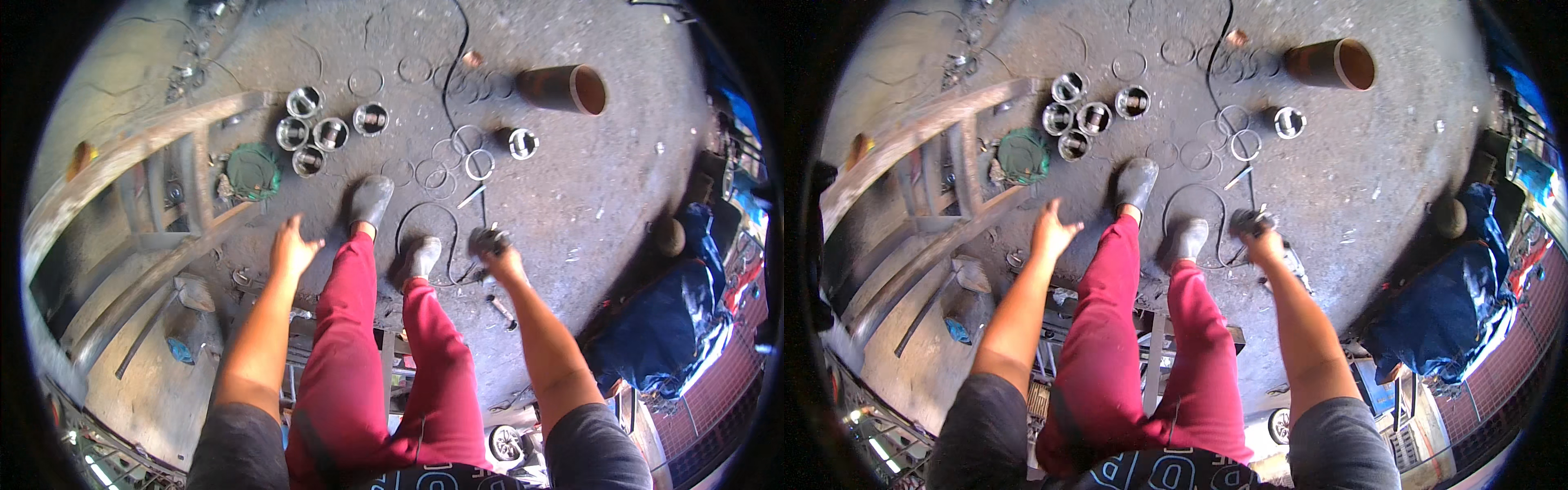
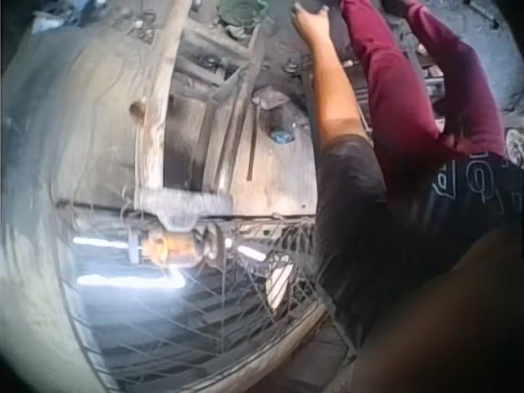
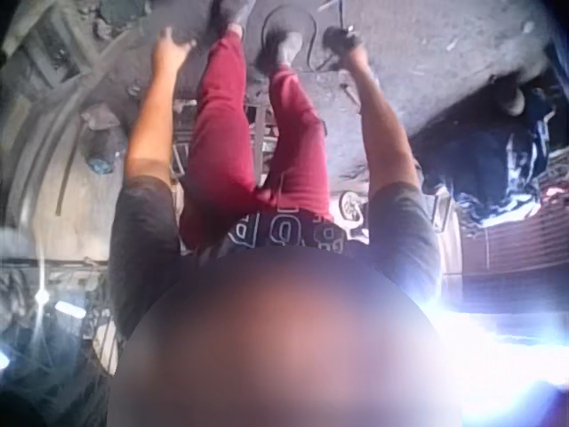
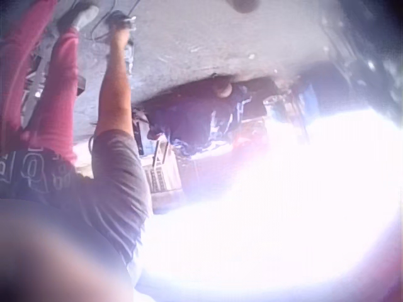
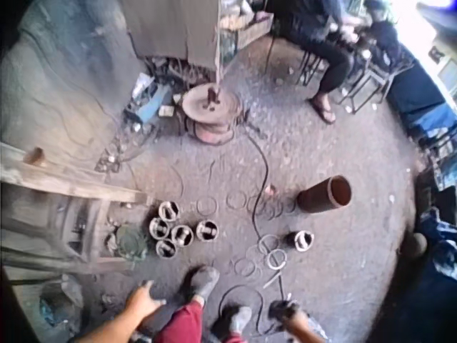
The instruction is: The person uses a bench grinder to smooth the edges of several cylindrical metal parts. They hold each part against the spinning wheel, rotate it to grind different sides, and then place it on the floor before picking up the next one.
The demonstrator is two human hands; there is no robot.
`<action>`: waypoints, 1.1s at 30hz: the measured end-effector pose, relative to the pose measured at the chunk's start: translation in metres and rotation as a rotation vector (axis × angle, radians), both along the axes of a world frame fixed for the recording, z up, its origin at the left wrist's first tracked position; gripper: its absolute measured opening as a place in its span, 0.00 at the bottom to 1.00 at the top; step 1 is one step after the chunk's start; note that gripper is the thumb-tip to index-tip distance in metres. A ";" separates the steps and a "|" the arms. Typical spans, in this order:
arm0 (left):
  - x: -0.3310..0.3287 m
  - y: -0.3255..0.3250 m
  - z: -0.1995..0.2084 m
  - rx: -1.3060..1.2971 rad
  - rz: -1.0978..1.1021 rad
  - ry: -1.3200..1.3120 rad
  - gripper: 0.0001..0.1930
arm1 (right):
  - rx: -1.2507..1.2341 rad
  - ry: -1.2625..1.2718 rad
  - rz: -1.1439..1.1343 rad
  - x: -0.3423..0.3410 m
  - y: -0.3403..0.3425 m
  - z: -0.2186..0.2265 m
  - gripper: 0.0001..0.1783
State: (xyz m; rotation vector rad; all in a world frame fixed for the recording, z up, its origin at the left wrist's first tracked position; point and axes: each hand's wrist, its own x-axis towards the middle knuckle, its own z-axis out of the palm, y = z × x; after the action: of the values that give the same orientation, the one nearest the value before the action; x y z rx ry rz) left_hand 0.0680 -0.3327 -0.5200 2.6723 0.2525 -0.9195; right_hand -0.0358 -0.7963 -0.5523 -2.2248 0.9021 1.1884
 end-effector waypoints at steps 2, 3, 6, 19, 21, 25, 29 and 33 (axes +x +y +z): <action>0.035 -0.009 -0.059 0.088 0.001 -0.082 0.42 | -0.121 0.056 0.149 0.012 -0.047 -0.065 0.28; 0.052 -0.014 -0.083 0.079 -0.023 -0.135 0.43 | -0.166 0.053 0.164 0.020 -0.068 -0.092 0.27; 0.100 -0.038 -0.143 0.071 -0.139 -0.311 0.47 | -0.389 0.036 0.198 0.051 -0.112 -0.154 0.24; 0.180 -0.086 -0.202 0.433 -0.467 -0.077 0.50 | -0.613 -0.735 0.179 0.081 -0.085 -0.209 0.35; 0.171 -0.076 -0.196 0.294 -0.301 -0.174 0.51 | -0.514 -0.877 0.159 0.071 -0.073 -0.202 0.34; 0.146 -0.053 -0.185 -0.046 0.184 -0.148 0.48 | -0.427 -0.945 0.122 0.054 -0.048 -0.201 0.32; 0.138 -0.061 -0.202 -0.120 0.324 -0.114 0.49 | -0.372 -0.891 0.039 0.038 -0.031 -0.210 0.31; 0.128 -0.098 -0.217 0.374 -0.033 -0.084 0.52 | -0.283 -0.864 -0.005 0.026 -0.020 -0.210 0.30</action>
State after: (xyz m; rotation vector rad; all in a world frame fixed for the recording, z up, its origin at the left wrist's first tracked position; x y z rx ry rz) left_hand 0.1959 -0.4310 -0.7368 3.0565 0.3978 -0.8357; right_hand -0.0099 -0.8159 -0.7627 -2.5733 0.7130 0.0144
